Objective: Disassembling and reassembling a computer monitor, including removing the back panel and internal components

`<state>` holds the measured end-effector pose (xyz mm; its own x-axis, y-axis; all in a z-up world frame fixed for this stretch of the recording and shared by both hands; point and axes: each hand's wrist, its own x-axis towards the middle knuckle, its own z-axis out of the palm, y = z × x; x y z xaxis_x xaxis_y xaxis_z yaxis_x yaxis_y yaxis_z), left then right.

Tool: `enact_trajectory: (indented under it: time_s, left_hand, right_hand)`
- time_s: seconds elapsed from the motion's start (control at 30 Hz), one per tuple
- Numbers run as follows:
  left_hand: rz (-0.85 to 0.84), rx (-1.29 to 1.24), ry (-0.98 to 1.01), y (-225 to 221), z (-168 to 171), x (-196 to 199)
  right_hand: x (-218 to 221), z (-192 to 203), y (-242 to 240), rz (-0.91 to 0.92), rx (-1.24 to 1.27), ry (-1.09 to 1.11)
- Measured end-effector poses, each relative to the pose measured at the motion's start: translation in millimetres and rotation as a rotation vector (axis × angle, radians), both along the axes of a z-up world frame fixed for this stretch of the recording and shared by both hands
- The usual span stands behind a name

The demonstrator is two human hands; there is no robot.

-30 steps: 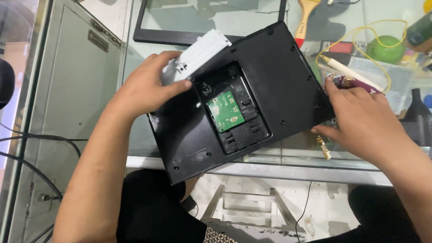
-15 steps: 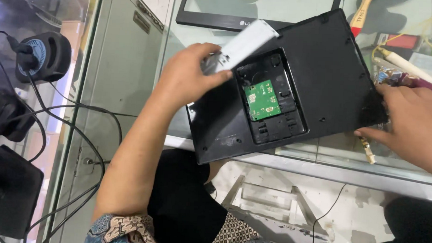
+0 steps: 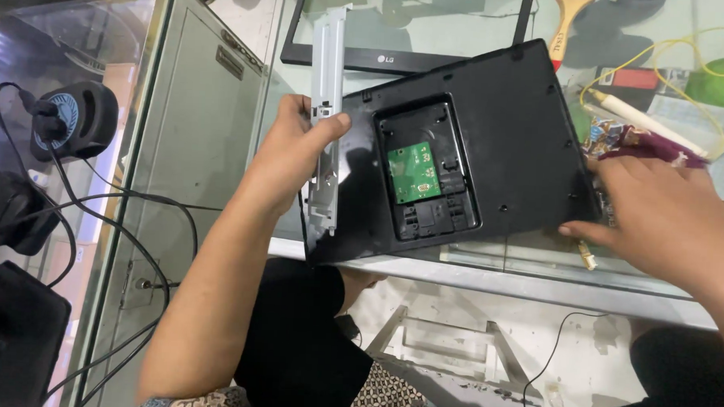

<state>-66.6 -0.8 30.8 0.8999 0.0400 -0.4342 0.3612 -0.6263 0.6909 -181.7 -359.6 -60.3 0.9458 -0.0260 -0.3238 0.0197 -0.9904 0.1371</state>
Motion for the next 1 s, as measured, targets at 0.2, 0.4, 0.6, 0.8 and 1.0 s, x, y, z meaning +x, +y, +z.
enact_trajectory:
  time_s: [0.2, 0.4, 0.6, 0.8, 1.0]
  left_hand:
    - [0.162, -0.425, -0.069, -11.1, -104.0, -1.4]
    - [0.132, -0.554, 0.038, -21.1, -110.2, -3.8]
    - [0.039, -0.632, 0.103, -17.4, -109.3, 2.6]
    - [0.005, -0.656, 0.084, -23.0, -125.0, 9.3]
    - [0.002, -0.598, 0.109, -29.1, -117.5, 8.0]
  right_hand:
    - [-1.4, -12.0, -0.8, -0.06, -0.038, 0.068]
    - [-8.3, -45.8, -7.6, -0.057, -0.126, -0.035]
    - [-9.8, -68.7, -17.2, 0.009, -0.154, -0.118]
    - [-12.0, -64.5, -16.8, 0.039, -0.198, -0.147]
    - [-14.5, -65.8, -17.0, 0.035, 0.028, -0.176]
